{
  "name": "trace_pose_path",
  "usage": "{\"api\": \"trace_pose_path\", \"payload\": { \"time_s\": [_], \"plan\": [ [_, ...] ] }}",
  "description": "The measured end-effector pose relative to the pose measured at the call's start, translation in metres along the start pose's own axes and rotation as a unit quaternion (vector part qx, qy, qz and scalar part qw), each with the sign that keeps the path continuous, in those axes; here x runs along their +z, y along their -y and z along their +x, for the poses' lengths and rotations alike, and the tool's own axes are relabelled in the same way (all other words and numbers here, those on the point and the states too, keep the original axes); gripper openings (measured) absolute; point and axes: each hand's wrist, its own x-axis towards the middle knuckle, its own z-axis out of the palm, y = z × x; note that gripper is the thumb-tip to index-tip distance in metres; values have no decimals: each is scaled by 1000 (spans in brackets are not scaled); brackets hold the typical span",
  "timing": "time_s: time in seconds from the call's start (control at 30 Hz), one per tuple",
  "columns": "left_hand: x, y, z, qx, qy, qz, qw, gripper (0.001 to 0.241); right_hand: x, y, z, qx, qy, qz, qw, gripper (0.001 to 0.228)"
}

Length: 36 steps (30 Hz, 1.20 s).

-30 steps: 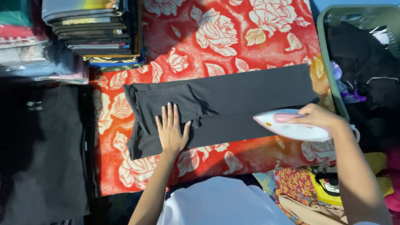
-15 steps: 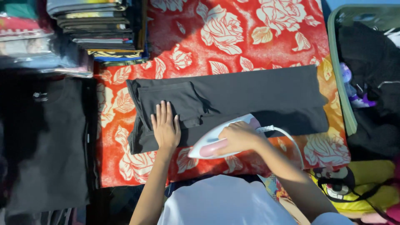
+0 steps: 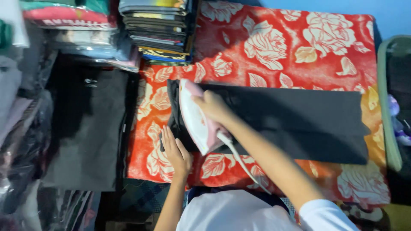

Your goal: The person irons a black shirt on a floral-patterned table using a pink iron and a spray bottle. They smooth the fabric, spray it with water, and iron different sections. After ironing, the person folds the shirt neatly on the table.

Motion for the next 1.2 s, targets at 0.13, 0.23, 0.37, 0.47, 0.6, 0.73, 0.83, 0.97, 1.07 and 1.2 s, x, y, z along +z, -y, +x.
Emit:
{"api": "trace_pose_path", "payload": {
  "time_s": [0.13,0.23,0.37,0.47,0.6,0.73,0.83,0.97,1.07,1.2],
  "plan": [
    [-17,4,-5,10,-46,1,999,49,44,26,41,73,54,-15,996,65],
    [-14,13,-3,-8,-44,19,999,51,48,19,77,56,31,-79,995,62],
    [-7,-24,51,51,-30,38,997,54,40,-4,79,68,61,-125,988,54],
    [23,-52,96,136,21,52,989,53,-24,30,17,69,74,-178,979,59],
    [70,-46,102,162,192,155,955,63,-107,-64,-13,92,-7,-94,991,55],
    [81,-38,103,122,262,230,929,75,-195,-143,-72,189,-126,-32,973,56],
    [78,-36,100,111,280,238,924,76,-253,-219,-107,237,-217,-13,947,52],
    [78,-39,101,105,285,246,920,76,-325,-291,-126,289,-342,-102,888,70],
    [78,-39,101,98,291,243,920,77,-357,-352,-126,292,-357,11,887,55],
    [82,-32,98,151,221,206,941,79,-327,-284,-165,303,-288,60,907,43]
  ]
}}
